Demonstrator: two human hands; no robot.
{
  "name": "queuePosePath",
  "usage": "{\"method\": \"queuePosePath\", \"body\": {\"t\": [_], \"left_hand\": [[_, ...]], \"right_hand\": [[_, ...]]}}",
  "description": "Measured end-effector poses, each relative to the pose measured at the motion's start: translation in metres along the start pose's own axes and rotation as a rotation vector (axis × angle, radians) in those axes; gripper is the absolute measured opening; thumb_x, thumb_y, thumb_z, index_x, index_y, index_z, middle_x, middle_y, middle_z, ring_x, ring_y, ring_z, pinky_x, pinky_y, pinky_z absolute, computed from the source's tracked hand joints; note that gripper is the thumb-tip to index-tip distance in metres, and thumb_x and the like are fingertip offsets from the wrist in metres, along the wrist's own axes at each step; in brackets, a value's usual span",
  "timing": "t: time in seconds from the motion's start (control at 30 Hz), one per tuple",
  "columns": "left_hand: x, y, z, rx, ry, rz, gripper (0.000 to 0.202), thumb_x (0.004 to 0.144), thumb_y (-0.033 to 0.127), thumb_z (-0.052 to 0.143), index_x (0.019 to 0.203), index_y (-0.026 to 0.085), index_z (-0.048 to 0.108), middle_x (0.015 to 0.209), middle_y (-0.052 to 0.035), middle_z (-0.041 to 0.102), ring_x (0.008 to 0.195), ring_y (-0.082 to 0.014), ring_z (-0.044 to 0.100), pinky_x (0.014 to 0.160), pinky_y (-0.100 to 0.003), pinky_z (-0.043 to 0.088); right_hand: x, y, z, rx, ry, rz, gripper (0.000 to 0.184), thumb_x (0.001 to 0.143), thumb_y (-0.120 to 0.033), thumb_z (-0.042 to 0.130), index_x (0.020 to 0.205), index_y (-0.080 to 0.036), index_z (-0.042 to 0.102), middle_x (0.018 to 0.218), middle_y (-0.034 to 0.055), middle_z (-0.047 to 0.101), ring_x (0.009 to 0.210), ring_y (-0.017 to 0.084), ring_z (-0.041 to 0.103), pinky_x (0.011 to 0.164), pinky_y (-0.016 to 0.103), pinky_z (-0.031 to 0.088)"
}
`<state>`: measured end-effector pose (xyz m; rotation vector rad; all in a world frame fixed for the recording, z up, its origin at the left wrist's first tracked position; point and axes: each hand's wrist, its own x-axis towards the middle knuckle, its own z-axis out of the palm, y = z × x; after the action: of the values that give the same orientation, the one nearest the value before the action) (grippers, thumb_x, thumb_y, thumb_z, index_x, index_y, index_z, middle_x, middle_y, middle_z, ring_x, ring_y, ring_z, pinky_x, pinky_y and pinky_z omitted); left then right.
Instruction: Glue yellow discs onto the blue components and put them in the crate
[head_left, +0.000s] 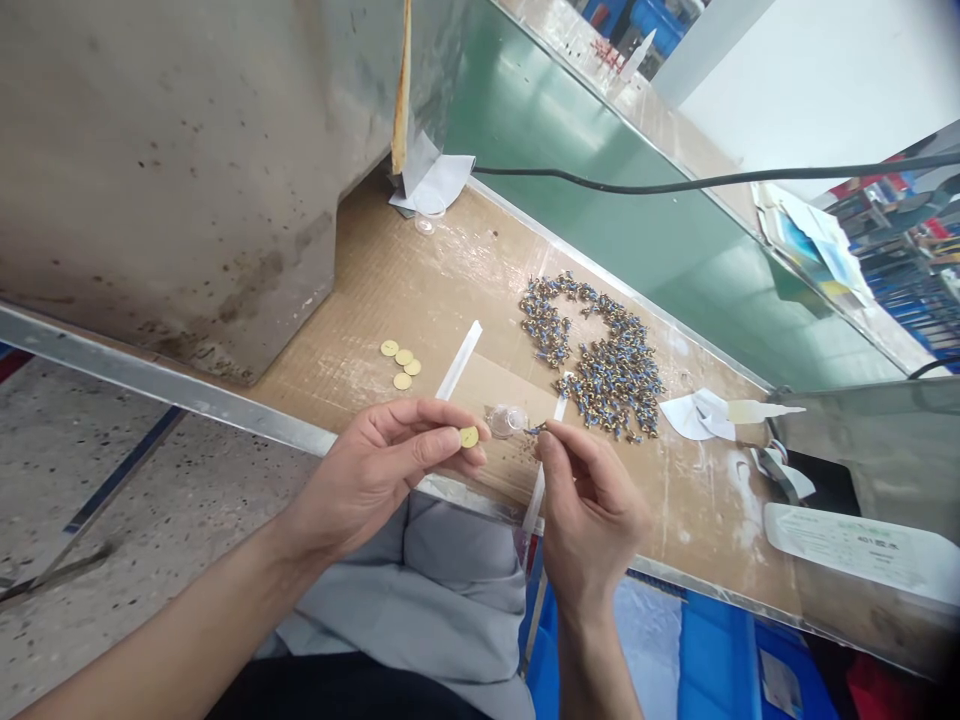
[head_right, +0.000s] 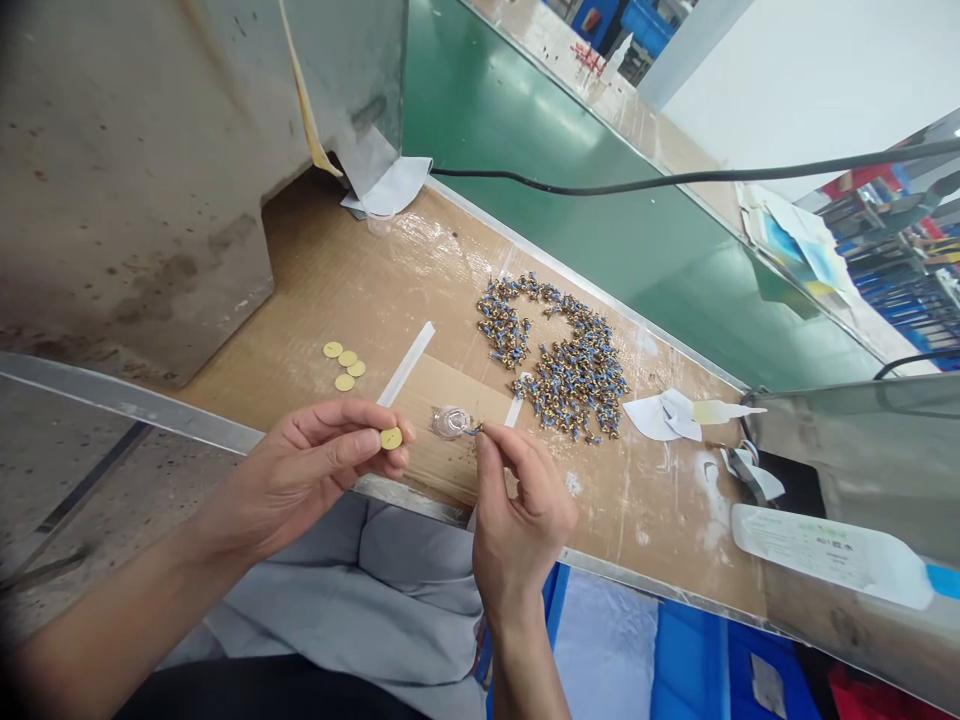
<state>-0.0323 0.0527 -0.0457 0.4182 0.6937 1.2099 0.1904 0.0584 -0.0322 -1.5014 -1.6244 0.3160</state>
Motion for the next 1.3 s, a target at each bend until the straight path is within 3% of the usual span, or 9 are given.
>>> {"method": "queuePosePath", "body": {"t": [0.43, 0.67, 0.9, 1.3], "left_hand": [[-0.001, 0.001, -0.001, 0.03, -0.002, 0.003, 0.013, 0.098, 0.029, 0.099, 0.109, 0.022, 0.096, 0.102, -0.006, 0.092, 0.09, -0.0173, 0.088, 0.088, -0.023, 0.073], [-0.01, -0.002, 0.01, 0.024, 0.028, -0.061, 0.016, 0.096, 0.029, 0.101, 0.109, 0.021, 0.096, 0.104, -0.0069, 0.091, 0.089, -0.0146, 0.086, 0.088, -0.018, 0.07], [-0.022, -0.009, 0.03, -0.048, -0.066, -0.132, 0.013, 0.095, 0.031, 0.102, 0.104, 0.024, 0.097, 0.099, -0.0049, 0.092, 0.089, -0.0134, 0.085, 0.088, -0.017, 0.069], [-0.027, -0.011, 0.047, -0.054, -0.037, -0.111, 0.02, 0.087, 0.035, 0.108, 0.099, 0.023, 0.098, 0.089, -0.0054, 0.093, 0.081, -0.0136, 0.085, 0.083, -0.017, 0.066]], "right_hand": [[-0.004, 0.004, 0.001, 0.006, 0.024, -0.03, 0.009, 0.108, -0.026, 0.083, 0.114, -0.027, 0.09, 0.111, 0.0031, 0.089, 0.104, 0.021, 0.084, 0.096, 0.035, 0.065], [-0.011, -0.008, -0.021, 0.044, 0.072, 0.014, 0.008, 0.106, -0.026, 0.085, 0.112, -0.028, 0.09, 0.109, 0.0032, 0.088, 0.097, 0.021, 0.084, 0.091, 0.035, 0.068], [-0.015, -0.04, -0.038, 0.209, -0.03, -0.172, 0.027, 0.103, -0.007, 0.082, 0.12, -0.027, 0.087, 0.114, 0.0036, 0.088, 0.103, 0.02, 0.087, 0.091, 0.032, 0.073], [-0.012, -0.042, -0.036, 0.289, -0.063, -0.283, 0.036, 0.103, 0.0, 0.078, 0.125, -0.026, 0.086, 0.121, 0.0047, 0.09, 0.104, 0.021, 0.09, 0.094, 0.033, 0.077]]}}
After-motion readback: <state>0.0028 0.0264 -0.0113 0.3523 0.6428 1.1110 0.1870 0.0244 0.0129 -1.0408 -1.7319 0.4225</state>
